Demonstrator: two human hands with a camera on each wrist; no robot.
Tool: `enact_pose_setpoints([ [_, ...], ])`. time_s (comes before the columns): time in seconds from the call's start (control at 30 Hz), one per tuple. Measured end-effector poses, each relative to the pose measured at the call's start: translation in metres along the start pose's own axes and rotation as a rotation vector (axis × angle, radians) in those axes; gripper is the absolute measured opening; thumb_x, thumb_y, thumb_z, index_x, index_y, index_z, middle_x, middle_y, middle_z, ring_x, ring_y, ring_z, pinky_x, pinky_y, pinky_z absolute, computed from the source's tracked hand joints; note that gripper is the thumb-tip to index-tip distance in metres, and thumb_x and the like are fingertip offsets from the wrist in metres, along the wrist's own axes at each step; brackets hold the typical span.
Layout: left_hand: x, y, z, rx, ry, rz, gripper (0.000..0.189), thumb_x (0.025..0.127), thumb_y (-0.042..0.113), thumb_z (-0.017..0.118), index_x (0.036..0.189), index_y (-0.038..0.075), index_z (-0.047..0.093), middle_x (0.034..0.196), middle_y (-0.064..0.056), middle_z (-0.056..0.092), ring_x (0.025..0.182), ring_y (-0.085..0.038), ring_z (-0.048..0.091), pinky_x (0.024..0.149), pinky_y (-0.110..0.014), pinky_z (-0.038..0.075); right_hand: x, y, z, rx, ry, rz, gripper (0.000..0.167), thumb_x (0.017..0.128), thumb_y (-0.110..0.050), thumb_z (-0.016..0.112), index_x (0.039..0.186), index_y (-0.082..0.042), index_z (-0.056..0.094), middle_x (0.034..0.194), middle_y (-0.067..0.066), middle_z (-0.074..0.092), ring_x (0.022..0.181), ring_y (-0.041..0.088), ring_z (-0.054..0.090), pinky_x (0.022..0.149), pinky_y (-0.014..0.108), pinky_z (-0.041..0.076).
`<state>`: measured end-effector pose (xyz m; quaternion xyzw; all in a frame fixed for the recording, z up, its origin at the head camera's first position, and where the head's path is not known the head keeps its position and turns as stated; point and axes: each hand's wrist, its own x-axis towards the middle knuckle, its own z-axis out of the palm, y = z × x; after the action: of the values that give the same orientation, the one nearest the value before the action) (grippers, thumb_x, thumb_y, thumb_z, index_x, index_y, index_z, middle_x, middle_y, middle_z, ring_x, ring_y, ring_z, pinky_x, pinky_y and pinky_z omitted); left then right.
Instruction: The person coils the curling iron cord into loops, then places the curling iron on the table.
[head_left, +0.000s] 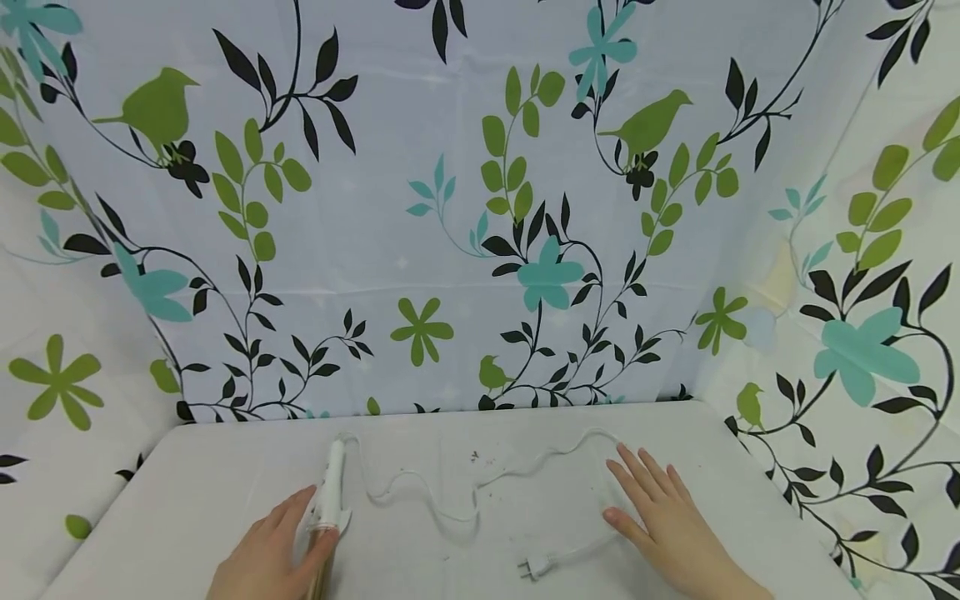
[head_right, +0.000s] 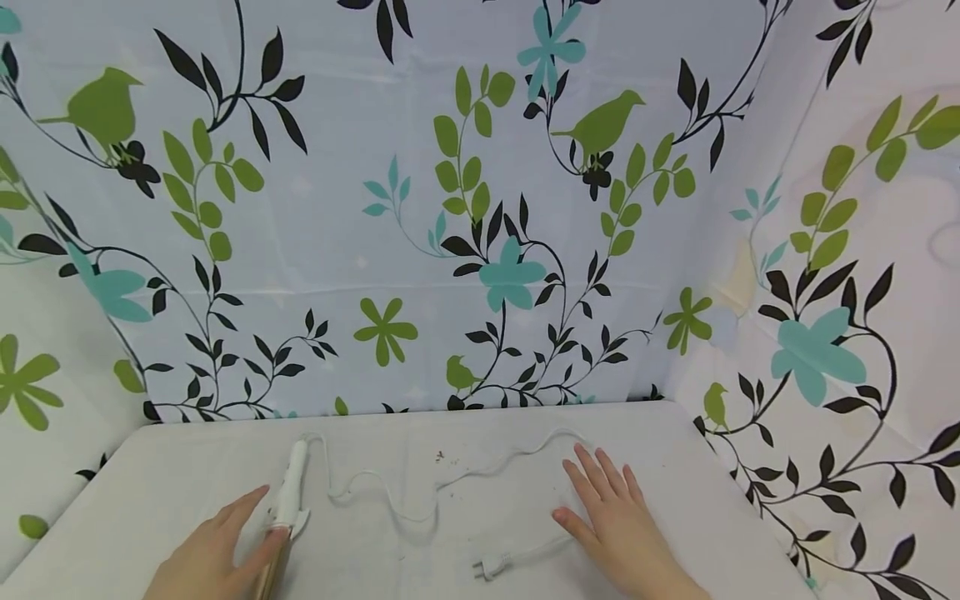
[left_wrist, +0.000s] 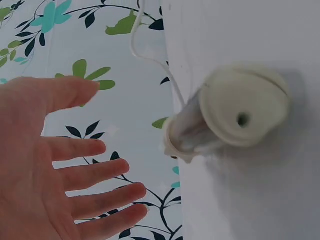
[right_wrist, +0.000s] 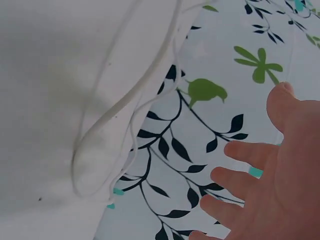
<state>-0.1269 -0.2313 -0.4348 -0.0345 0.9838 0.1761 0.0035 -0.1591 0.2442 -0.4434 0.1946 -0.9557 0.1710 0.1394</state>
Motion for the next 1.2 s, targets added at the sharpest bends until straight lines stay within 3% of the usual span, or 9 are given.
enact_pose_setpoints([
  [0.1,0.002,0.005,0.0,-0.019,-0.006,-0.027,0.075,0.093,0.057,0.061,0.144,0.003,0.047,0.135,-0.026,0.056,0.109,-0.047,0.061,0.075,-0.061,0.058,0.004,-0.014,0.001,0.017,-0.002,-0.01,0.061,0.098,-0.044,0.061,0.149,-0.014,0.047,0.16,0.008,0.035,0.147,0.041,0.03,0.123,0.06,0.015],
  [0.17,0.002,0.008,0.0,-0.025,0.001,-0.032,0.074,0.092,0.055,0.063,0.143,0.003,0.048,0.133,-0.027,0.058,0.107,-0.046,0.062,0.074,-0.059,0.058,0.006,-0.023,0.003,0.029,-0.001,-0.019,0.06,0.098,-0.044,0.06,0.148,-0.013,0.048,0.16,0.008,0.036,0.147,0.039,0.032,0.127,0.052,0.008],
  [0.33,0.003,0.013,0.002,-0.04,0.002,-0.026,0.073,0.091,0.052,0.066,0.14,0.001,0.05,0.13,-0.026,0.059,0.103,-0.044,0.064,0.074,-0.058,0.058,0.013,-0.043,0.002,0.046,-0.017,-0.022,0.06,0.097,-0.045,0.062,0.145,-0.012,0.052,0.159,0.007,0.039,0.146,0.036,0.034,0.124,0.06,0.013],
  [0.4,0.005,0.014,0.002,-0.041,-0.005,-0.024,0.072,0.091,0.051,0.066,0.14,0.001,0.05,0.13,-0.025,0.06,0.103,-0.043,0.064,0.076,-0.058,0.057,0.015,-0.048,0.001,0.046,-0.025,-0.022,0.06,0.096,-0.047,0.061,0.145,-0.013,0.052,0.158,0.006,0.039,0.146,0.036,0.035,0.116,0.067,0.022],
  [0.53,0.007,0.018,0.003,-0.034,-0.018,-0.032,0.073,0.091,0.053,0.066,0.139,0.0,0.051,0.13,-0.026,0.06,0.103,-0.043,0.064,0.074,-0.059,0.057,0.017,-0.053,0.002,0.04,-0.025,-0.043,0.059,0.098,-0.049,0.058,0.143,-0.012,0.054,0.157,0.006,0.042,0.145,0.037,0.037,0.116,0.066,0.023],
  [0.77,0.011,0.022,0.002,-0.049,-0.027,-0.052,0.074,0.091,0.052,0.066,0.14,-0.001,0.05,0.128,-0.028,0.059,0.1,-0.042,0.065,0.071,-0.058,0.057,0.019,-0.058,0.001,0.086,-0.117,-0.003,0.063,0.098,-0.053,0.055,0.143,-0.009,0.054,0.156,0.009,0.042,0.145,0.038,0.035,0.119,0.066,0.021],
  [1.07,0.016,0.011,0.008,-0.025,-0.054,-0.126,0.079,0.088,0.053,0.069,0.138,-0.005,0.048,0.123,-0.033,0.058,0.089,-0.04,0.066,0.064,-0.054,0.057,0.017,-0.063,-0.004,0.08,-0.103,-0.033,0.063,0.097,-0.053,0.057,0.142,-0.009,0.054,0.153,0.011,0.046,0.141,0.039,0.042,0.118,0.065,0.025],
  [1.2,0.017,0.006,0.011,-0.022,-0.108,-0.156,0.086,0.086,0.056,0.07,0.136,-0.01,0.045,0.107,-0.028,0.061,0.079,-0.033,0.063,0.061,-0.048,0.056,0.018,-0.064,-0.005,0.066,-0.086,-0.059,0.063,0.098,-0.054,0.055,0.141,-0.01,0.055,0.152,0.011,0.047,0.139,0.039,0.045,0.116,0.065,0.029],
])
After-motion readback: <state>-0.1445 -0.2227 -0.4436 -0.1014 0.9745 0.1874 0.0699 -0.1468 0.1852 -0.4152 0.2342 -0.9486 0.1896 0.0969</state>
